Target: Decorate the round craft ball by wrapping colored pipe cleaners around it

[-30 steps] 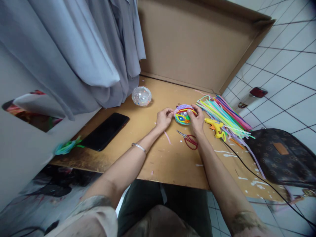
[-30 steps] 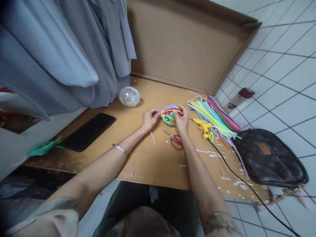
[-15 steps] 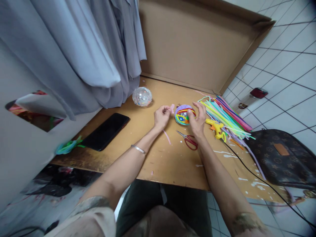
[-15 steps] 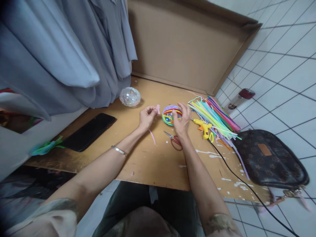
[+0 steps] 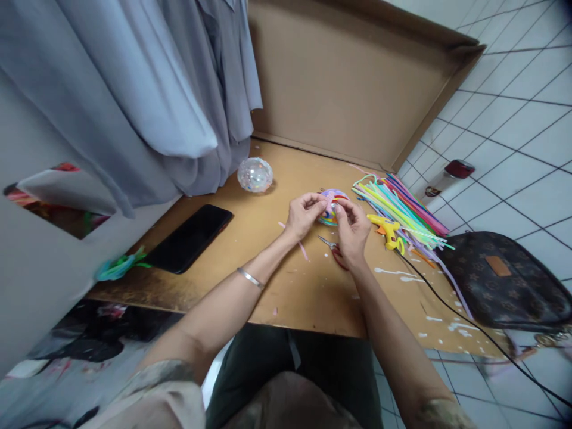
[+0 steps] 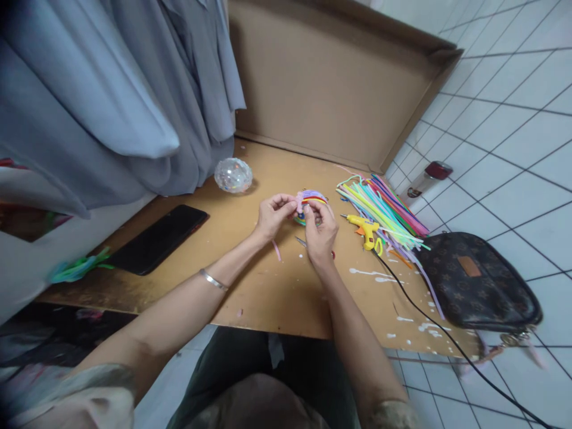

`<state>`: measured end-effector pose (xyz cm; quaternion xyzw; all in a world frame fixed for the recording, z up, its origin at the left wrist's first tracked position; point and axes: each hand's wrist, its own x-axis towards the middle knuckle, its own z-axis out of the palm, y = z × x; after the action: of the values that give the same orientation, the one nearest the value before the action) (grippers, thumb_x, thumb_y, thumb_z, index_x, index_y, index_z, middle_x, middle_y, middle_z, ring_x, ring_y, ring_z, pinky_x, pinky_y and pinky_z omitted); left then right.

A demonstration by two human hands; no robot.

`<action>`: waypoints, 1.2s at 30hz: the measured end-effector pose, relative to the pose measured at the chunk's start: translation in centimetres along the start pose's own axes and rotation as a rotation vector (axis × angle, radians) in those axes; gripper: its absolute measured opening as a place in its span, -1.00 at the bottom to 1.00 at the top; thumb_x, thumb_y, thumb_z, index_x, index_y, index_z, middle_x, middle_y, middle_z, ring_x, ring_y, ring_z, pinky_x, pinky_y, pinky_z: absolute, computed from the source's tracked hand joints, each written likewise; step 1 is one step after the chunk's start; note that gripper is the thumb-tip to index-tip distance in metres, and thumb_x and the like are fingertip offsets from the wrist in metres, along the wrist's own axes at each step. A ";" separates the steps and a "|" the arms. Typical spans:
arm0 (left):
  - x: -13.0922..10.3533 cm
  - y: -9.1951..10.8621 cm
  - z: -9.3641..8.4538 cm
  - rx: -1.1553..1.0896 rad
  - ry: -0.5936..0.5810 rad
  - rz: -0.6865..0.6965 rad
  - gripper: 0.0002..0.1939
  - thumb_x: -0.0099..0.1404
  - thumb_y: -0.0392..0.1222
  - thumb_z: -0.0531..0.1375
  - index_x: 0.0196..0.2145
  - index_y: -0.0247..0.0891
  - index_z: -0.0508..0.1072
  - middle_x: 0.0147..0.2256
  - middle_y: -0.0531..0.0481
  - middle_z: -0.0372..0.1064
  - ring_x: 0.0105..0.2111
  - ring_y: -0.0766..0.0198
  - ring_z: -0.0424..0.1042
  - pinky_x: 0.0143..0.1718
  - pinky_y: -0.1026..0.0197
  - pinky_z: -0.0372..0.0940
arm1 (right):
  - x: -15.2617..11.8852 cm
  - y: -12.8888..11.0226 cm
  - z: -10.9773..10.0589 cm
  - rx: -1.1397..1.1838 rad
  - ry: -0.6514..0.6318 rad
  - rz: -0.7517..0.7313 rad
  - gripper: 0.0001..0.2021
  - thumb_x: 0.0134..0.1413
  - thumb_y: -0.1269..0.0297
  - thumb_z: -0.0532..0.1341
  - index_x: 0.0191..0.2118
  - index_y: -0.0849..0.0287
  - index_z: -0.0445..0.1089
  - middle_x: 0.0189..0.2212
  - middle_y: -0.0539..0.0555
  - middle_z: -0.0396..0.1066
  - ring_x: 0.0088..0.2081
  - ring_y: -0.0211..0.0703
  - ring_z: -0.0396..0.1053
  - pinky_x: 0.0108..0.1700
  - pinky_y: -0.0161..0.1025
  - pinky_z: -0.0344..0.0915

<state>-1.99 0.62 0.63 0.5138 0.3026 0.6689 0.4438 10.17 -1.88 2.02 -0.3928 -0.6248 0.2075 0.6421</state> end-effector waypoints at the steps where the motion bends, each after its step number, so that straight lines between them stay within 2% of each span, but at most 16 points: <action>1: -0.3 0.2 0.3 -0.007 -0.022 0.000 -0.74 0.17 -0.03 0.32 -0.42 -0.30 0.46 -0.48 0.01 0.47 -0.49 0.36 0.43 -0.35 0.26 0.37 | -0.3 0.1 -0.1 0.033 0.015 0.030 -0.81 0.14 0.12 0.24 -0.22 0.10 0.49 -0.23 0.08 0.52 -0.20 -0.12 0.48 -0.07 -0.09 0.42; 6: -1.3 0.5 1.3 0.036 -0.084 -0.032 -0.79 0.17 -0.09 0.33 -0.42 -0.31 0.48 -0.48 0.00 0.48 -0.46 0.35 0.45 -0.31 0.26 0.39 | -1.0 0.4 -0.5 0.065 0.070 0.142 -0.76 0.03 0.06 0.28 -0.34 0.14 0.47 -0.44 0.02 0.50 -0.41 -0.19 0.41 -0.30 -0.19 0.40; 11: -1.5 0.1 1.5 0.040 -0.060 -0.058 -0.83 0.18 -0.14 0.32 -0.38 -0.31 0.51 -0.45 -0.01 0.50 -0.47 0.36 0.45 -0.31 0.26 0.39 | -0.8 0.5 -0.5 0.104 0.103 0.209 -0.73 -0.04 0.02 0.30 -0.43 0.14 0.42 -0.55 -0.05 0.42 -0.53 -0.28 0.29 -0.47 -0.30 0.27; 16: -2.0 -0.7 1.9 0.101 -0.012 -0.067 -0.84 0.21 -0.15 0.28 -0.32 -0.31 0.57 -0.39 -0.04 0.55 -0.43 0.33 0.48 -0.29 0.24 0.41 | -0.6 0.8 -0.7 0.100 0.120 0.231 -0.73 -0.04 0.02 0.30 -0.45 0.14 0.39 -0.56 -0.05 0.41 -0.54 -0.28 0.27 -0.48 -0.31 0.26; 24: -2.6 -1.0 2.1 0.273 -0.005 0.048 -0.79 0.28 -0.12 0.23 -0.25 -0.28 0.62 -0.36 -0.05 0.57 -0.40 0.29 0.48 -0.28 0.24 0.39 | -0.7 0.8 -1.0 0.066 0.092 0.220 -0.70 -0.01 0.00 0.30 -0.47 0.14 0.38 -0.57 -0.06 0.39 -0.53 -0.26 0.29 -0.44 -0.26 0.32; 29: -2.7 -1.2 2.0 0.388 -0.015 0.151 -0.81 0.30 -0.18 0.20 -0.26 -0.25 0.63 -0.30 -0.09 0.59 -0.31 0.24 0.52 -0.17 0.20 0.40 | -0.9 0.8 -1.1 0.033 0.086 0.200 -0.68 0.02 -0.03 0.29 -0.48 0.13 0.36 -0.60 -0.08 0.35 -0.53 -0.27 0.28 -0.43 -0.26 0.33; 36: -2.7 -1.5 2.2 0.351 -0.016 0.136 -0.82 0.30 -0.21 0.20 -0.29 -0.27 0.62 -0.34 -0.09 0.58 -0.35 0.24 0.51 -0.19 0.18 0.41 | -0.9 1.0 -1.2 -0.011 0.050 0.173 -0.69 0.06 -0.01 0.26 -0.48 0.12 0.35 -0.61 -0.07 0.35 -0.55 -0.26 0.28 -0.46 -0.27 0.30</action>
<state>0.71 -1.34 -1.16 0.6081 0.3758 0.6300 0.3034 11.41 -2.20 0.77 -0.4540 -0.5736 0.2489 0.6348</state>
